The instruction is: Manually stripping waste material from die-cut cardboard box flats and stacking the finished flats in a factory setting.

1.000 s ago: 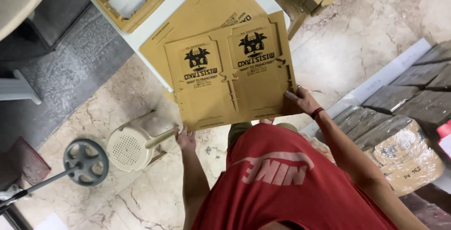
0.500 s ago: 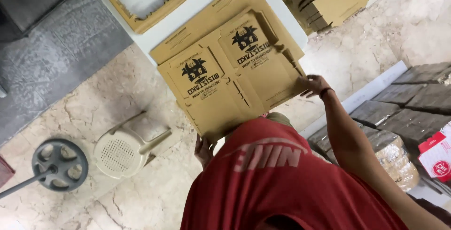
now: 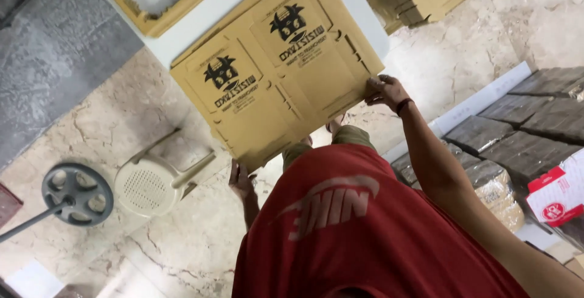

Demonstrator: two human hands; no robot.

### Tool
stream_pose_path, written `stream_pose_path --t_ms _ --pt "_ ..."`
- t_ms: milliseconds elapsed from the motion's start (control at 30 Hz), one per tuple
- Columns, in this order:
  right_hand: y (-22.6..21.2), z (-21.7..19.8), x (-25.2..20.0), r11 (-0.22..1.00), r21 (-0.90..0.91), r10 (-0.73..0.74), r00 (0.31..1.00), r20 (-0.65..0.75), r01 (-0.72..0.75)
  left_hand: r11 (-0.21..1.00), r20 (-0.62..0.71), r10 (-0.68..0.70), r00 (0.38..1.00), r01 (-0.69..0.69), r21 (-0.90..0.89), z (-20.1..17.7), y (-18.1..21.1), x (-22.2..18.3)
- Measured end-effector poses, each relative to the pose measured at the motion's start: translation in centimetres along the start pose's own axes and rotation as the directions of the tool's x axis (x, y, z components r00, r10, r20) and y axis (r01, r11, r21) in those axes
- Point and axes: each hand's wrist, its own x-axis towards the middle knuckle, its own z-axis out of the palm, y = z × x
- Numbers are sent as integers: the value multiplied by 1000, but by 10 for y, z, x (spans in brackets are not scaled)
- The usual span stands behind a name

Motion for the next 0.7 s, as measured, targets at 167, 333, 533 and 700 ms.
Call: stream_pose_path --t_ms 167,333,533,700 --pt "-49 -5 -2 926 -339 248 945 211 -167 414 172 521 836 -424 805 44 32 -26" --pt "-83 -10 -1 831 -536 364 871 329 -145 234 594 609 526 -835 498 235 74 -82" --pt "-99 0 -13 671 -739 341 907 246 -51 56 705 57 707 -708 704 387 45 -122" --pt "-48 -9 -1 597 -802 167 975 148 19 138 676 153 721 -693 708 404 -9 -116"
